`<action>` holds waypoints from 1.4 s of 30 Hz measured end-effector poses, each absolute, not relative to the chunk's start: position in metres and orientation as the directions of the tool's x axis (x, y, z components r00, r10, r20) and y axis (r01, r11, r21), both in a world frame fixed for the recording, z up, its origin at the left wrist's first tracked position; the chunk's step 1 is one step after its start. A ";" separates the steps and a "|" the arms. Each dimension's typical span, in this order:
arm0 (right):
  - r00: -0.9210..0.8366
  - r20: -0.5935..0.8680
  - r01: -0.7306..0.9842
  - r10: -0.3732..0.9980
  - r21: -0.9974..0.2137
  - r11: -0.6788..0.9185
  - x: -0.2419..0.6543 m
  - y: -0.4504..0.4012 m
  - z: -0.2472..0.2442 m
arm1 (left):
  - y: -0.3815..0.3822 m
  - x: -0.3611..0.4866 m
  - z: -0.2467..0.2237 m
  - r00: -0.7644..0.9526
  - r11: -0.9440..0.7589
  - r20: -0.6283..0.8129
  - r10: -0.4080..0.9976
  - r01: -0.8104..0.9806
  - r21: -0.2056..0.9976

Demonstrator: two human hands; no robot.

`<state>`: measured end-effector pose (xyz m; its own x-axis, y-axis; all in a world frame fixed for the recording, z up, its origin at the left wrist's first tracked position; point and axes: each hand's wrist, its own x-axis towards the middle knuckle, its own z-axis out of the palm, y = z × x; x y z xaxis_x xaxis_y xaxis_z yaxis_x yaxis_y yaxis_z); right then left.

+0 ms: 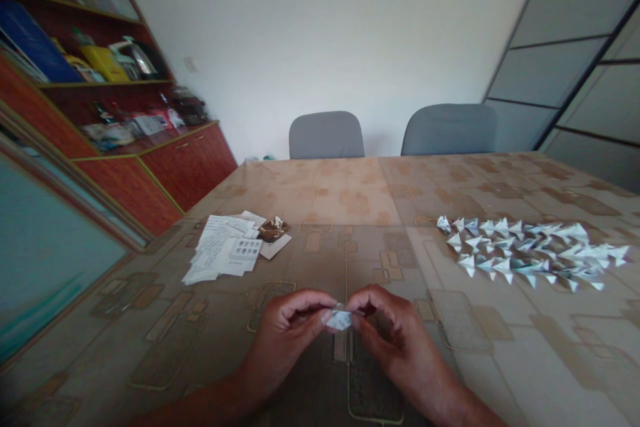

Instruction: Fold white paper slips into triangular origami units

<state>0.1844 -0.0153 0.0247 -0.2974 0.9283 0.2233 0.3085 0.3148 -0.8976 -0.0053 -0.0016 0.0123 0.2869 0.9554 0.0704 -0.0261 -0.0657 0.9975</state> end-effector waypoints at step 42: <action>-0.235 0.204 0.815 0.950 -0.492 0.307 0.197 0.007 -0.003 | 0.003 -0.011 0.006 0.798 -0.866 0.335 0.500 0.470 0.173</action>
